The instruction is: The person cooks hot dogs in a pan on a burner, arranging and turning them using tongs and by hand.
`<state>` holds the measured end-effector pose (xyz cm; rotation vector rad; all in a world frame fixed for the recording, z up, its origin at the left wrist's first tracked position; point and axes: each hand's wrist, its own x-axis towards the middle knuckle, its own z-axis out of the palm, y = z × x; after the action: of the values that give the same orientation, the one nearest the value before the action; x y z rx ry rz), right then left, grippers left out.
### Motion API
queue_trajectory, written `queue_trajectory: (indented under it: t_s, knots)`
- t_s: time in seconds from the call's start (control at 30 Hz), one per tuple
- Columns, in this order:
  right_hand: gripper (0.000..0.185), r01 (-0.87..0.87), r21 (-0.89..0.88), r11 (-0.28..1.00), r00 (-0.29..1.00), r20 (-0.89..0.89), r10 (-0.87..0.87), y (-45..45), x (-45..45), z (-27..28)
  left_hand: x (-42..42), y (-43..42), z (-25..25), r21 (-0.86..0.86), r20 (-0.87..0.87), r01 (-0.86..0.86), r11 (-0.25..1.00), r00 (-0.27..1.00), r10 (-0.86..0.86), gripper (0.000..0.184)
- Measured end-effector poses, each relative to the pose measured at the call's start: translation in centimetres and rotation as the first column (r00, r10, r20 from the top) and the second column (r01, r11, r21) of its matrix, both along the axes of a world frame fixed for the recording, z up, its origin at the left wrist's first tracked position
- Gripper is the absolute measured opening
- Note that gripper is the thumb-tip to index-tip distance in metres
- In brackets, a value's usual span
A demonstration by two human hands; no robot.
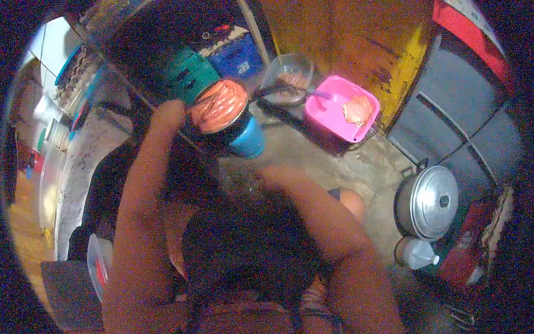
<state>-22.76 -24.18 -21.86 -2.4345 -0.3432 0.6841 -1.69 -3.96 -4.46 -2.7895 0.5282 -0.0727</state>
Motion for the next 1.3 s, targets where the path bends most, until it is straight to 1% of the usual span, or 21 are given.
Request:
queue_trajectory:
  t_s: [0.1, 0.2, 0.23, 0.3, 0.37, 0.47, 0.57, 0.67, 0.77, 0.87, 0.97, 1.07, 1.17, 1.27, 1.3]
  knots:
    - [0.063, 0.019, 0.018, 1.0, 1.0, -0.012, -0.019, -0.1, -0.5, 1.2, 1.0, 0.5, -1.2, -0.01, -0.001, 0.013, 1.0, 1.0, -0.013, 0.031]
    - [0.062, 0.049, 0.0, 0.999, 0.999, -0.022, -0.049, 0.5, -0.8, 1.7, 0.4, 0.6, -1.1, -0.007, -0.001, 0.031, 1.0, 1.0, -0.031, 0.031]
    - [0.062, 0.061, -0.003, 0.998, 0.998, -0.023, -0.061, 0.6, -1.4, 3.4, -0.5, 0.5, -0.5, -0.01, -0.007, 0.037, 0.999, 0.999, -0.038, 0.031]
    - [0.062, 0.067, -0.015, 0.998, 0.997, -0.032, -0.068, 0.7, -1.4, 3.7, -0.9, 0.6, -0.1, -0.024, 0.005, 0.045, 0.999, 0.999, -0.045, 0.03]
    - [0.062, 0.054, -0.037, 0.998, 0.997, -0.049, -0.056, 0.6, -0.8, 2.5, -0.8, 1.0, -0.3, -0.049, 0.04, 0.045, 0.998, 0.998, -0.043, 0.03]
    - [0.061, 0.057, -0.029, 0.998, 0.996, -0.067, -0.059, 0.5, -0.6, 2.0, 0.1, 1.7, -1.3, -0.06, 0.034, -0.003, 0.998, 0.999, 0.005, 0.029]
    - [0.061, 0.041, -0.027, 0.999, 0.997, -0.064, -0.042, 0.3, -0.6, 1.5, 0.1, 1.9, -1.8, -0.034, 0.05, 0.029, 0.999, 0.998, -0.027, 0.027]
    - [0.062, 0.013, -0.013, 1.0, 1.0, -0.021, -0.013, 0.1, -0.9, 1.9, -1.9, 1.6, -0.9, -0.046, -0.013, 0.033, 0.998, 0.999, -0.033, 0.025]
    - [0.062, 0.016, -0.078, 0.997, 1.0, -0.012, -0.017, 0.7, -0.5, 1.6, -4.0, 1.3, -0.5, -0.032, 0.029, 0.056, 0.998, 0.998, -0.055, 0.023]
    - [0.061, 0.015, -0.08, 0.997, 0.999, -0.033, -0.018, 0.7, -0.4, 1.4, -3.3, 1.9, -1.4, -0.042, 0.041, 0.035, 0.999, 0.999, -0.033, 0.022]
    - [0.06, 0.036, -0.037, 0.999, 0.998, -0.049, -0.037, 0.4, -1.1, 2.2, -3.9, 1.9, -1.3, -0.115, 0.098, 0.075, 0.991, 0.993, -0.063, 0.021]
    - [0.059, 0.052, -0.059, 0.997, 0.999, -0.001, -0.053, 0.6, -1.5, 3.4, -5.6, 1.0, 0.0, -0.147, 0.123, 0.163, 0.976, 0.982, -0.146, 0.02]
    - [0.058, 0.032, -0.061, 0.998, 0.999, -0.011, -0.033, 0.4, -1.0, 2.2, -5.1, 0.9, -0.3, -0.072, 0.205, 0.192, 0.979, 0.963, -0.174, 0.019]
    - [0.059, 0.022, -0.081, 0.996, 0.998, -0.051, -0.026, 0.5, -0.6, 1.8, -5.3, 0.2, 0.1, -0.071, 0.145, 0.193, 0.979, 0.973, -0.181, 0.019]
    - [0.059, 0.045, -0.084, 0.995, 0.997, -0.061, -0.05, 0.6, -0.6, 1.9, -5.0, 0.2, -0.2, -0.071, 0.14, 0.193, 0.979, 0.973, -0.182, 0.019]
